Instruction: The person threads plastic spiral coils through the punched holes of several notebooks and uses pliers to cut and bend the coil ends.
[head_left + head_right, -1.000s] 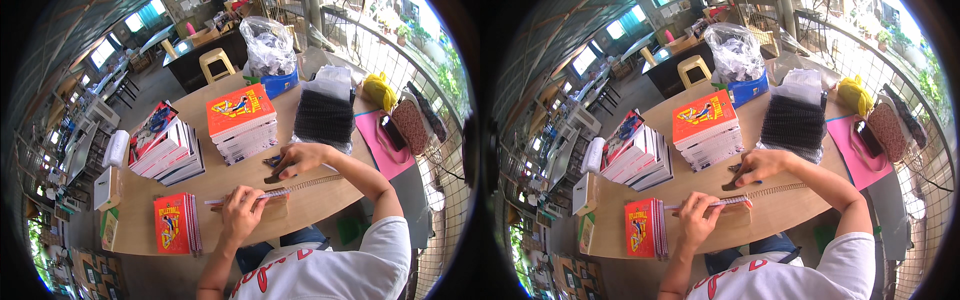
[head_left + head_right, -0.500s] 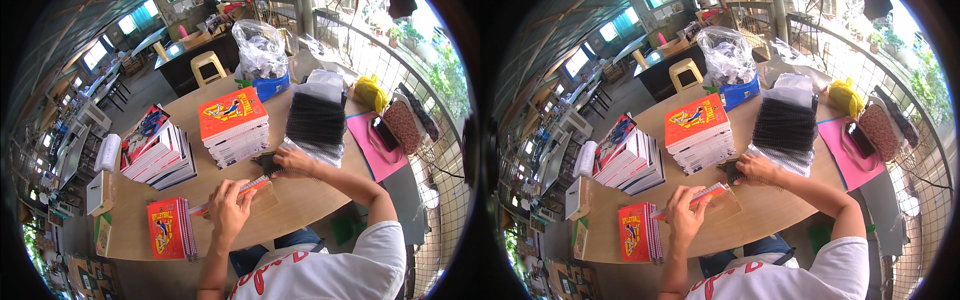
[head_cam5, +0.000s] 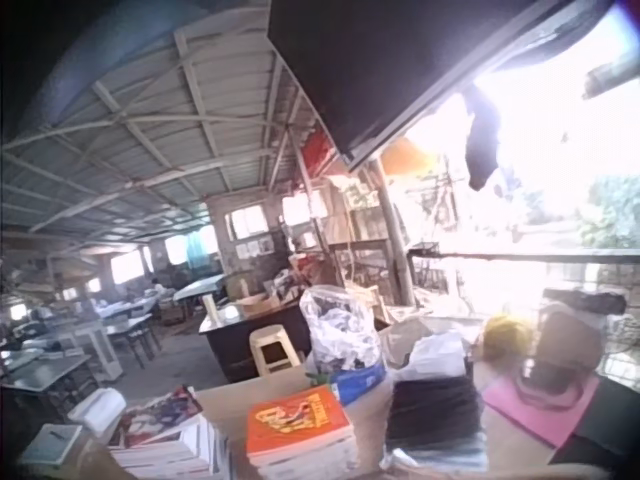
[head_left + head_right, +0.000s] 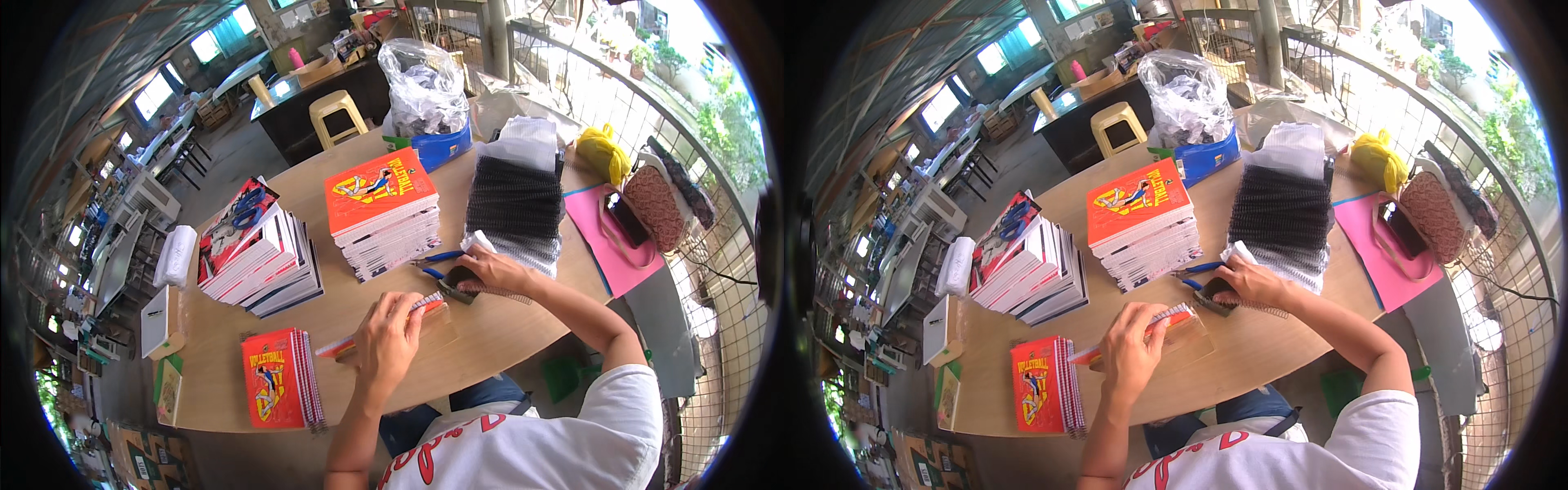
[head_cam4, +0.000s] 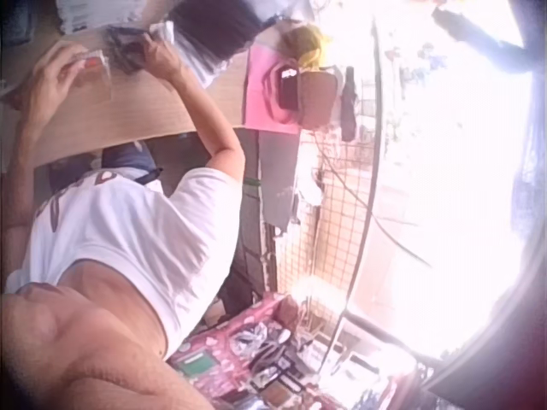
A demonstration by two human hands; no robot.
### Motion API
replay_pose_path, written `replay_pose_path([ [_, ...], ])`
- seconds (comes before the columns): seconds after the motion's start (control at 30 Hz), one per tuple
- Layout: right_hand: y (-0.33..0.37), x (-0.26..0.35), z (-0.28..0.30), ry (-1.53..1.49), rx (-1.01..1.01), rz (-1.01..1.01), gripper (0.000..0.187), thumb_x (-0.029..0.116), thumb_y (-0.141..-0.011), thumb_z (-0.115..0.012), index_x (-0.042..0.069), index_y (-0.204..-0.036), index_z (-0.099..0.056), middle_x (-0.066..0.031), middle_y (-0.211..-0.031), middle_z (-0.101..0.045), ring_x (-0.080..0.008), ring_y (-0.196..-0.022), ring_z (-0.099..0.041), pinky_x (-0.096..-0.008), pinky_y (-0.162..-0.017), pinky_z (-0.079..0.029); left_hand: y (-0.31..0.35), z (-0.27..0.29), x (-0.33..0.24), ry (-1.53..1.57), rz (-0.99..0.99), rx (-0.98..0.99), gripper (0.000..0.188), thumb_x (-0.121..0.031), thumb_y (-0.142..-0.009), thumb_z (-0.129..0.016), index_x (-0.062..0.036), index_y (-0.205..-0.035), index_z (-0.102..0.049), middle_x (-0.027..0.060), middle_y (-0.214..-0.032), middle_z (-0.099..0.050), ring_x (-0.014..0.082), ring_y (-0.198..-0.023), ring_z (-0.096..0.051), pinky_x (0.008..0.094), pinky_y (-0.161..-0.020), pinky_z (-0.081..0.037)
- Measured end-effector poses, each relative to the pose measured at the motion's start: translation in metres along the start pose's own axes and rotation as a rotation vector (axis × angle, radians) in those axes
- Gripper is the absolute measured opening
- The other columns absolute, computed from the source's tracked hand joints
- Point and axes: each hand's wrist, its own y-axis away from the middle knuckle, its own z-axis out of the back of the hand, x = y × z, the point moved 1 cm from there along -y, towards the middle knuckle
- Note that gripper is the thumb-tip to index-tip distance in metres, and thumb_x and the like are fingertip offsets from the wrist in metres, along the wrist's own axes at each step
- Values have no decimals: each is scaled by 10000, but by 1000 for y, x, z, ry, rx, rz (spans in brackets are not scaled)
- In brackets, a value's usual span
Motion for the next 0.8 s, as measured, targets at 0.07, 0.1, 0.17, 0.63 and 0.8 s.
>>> replay_pose_path([
  [0.07, 2, -12, 7, 75, 49, 5, 460, 433, -852, -755, 44, -1096, -709, -208, -1065, -610, -382, -1031, -630, -474, -918, -526, -1, 0, -2, 13, 18, 26, 220, -160, -879, -743, -130, -1090, -690, 38, -974, -658, 276, -876, -665, 416, -743, -537],
  [0.1, 2, -17, 8, 184, 104, -22, 428, 412, -849, -762, 44, -1061, -713, -207, -1027, -615, -375, -1019, -634, -468, -903, -531, 1, -1, -4, 24, 46, 33, 232, -137, -863, -755, -112, -1087, -697, 62, -1000, -659, 291, -864, -666, 407, -745, -537],
  [0.17, -5, -13, 21, 401, 224, -52, 366, 372, -842, -778, 42, -991, -721, -205, -949, -625, -363, -995, -642, -455, -874, -541, -1, 0, -5, 29, 78, 42, 245, -114, -847, -767, -95, -1083, -704, 87, -1026, -659, 306, -852, -667, 398, -746, -537],
  [0.63, -81, -19, -12, 197, 123, 17, 556, 398, -949, -685, -12, -1301, -554, -172, -1297, -602, -271, -1218, -589, -505, -1005, -457, -2, 11, -3, 23, 70, 76, 236, -153, -810, -815, -67, -1007, -717, 83, -1286, -569, 209, -726, -657, 369, -703, -544],
  [0.8, -61, -22, 23, -935, -362, -25, 350, 279, -1077, -510, 30, -1320, -555, -51, -1177, -604, -136, -1118, -547, -302, -1010, -427, -2, 4, -3, 35, 83, 64, 213, -133, -806, -811, -69, -979, -704, 65, -1272, -581, 218, -731, -660, 370, -694, -539],
])
